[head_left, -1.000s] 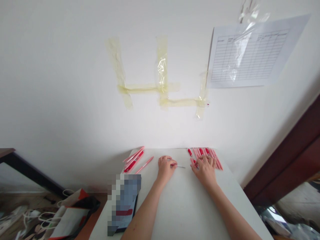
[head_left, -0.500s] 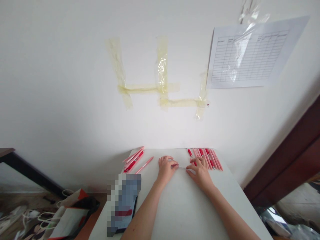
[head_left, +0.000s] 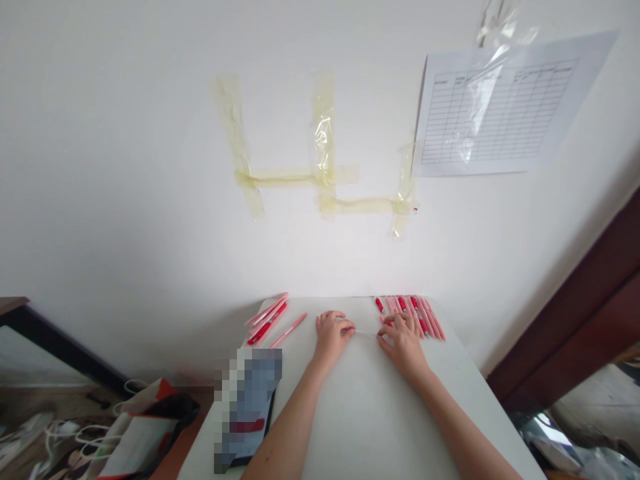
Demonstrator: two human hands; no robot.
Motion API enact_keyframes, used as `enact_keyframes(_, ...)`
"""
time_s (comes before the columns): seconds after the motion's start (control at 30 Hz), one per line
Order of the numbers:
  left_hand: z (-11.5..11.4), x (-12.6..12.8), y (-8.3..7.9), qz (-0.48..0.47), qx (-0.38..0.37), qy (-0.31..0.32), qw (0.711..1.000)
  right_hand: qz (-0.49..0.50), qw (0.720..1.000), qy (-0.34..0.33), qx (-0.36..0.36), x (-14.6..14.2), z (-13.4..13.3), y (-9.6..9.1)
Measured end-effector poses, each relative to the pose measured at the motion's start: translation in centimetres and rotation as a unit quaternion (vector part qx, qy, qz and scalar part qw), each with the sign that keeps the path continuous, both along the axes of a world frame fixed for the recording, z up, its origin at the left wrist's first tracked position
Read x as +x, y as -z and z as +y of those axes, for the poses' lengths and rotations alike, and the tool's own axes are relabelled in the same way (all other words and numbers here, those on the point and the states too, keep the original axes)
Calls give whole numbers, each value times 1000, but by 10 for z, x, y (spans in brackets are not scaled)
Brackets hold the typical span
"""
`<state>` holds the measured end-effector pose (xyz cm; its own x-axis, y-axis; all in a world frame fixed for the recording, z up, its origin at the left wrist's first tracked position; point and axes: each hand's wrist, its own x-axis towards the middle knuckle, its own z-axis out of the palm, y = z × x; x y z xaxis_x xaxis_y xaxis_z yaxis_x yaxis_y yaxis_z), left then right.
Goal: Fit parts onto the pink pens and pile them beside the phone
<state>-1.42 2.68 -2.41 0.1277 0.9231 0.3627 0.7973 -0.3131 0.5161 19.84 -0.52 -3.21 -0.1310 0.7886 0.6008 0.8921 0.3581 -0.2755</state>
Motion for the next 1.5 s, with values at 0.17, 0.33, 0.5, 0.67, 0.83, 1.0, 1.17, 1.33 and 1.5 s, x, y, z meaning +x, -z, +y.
enact_keyframes(0.17,0,-2,0,1,2,-22,1000,-5,998,57,-8,1,-1,-3)
enact_keyframes(0.33,-1,-1,1,7,2,-21,1000,-43,996,77,-26,-6,-2,-7)
enact_keyframes(0.5,-1,-1,1,7,-1,-22,1000,-51,993,97,-43,-9,-2,-10)
enact_keyframes(0.67,0,-1,2,4,-1,-20,1000,-61,991,104,-61,-10,-2,-12)
enact_keyframes(0.83,-1,-1,1,7,-5,-21,1000,-61,992,107,-40,-9,0,-7)
enact_keyframes(1.0,-1,0,1,10,-9,-24,1000,-54,994,91,8,-6,4,-1)
enact_keyframes(1.17,-1,-1,0,13,-7,-23,1000,-26,996,75,39,-5,3,-2)
enact_keyframes(1.33,-2,0,-2,7,3,-17,1000,-9,999,6,40,-5,1,-1)
enact_keyframes(1.5,-4,3,-2,2,5,9,1000,-3,999,-28,32,-5,-1,-1)
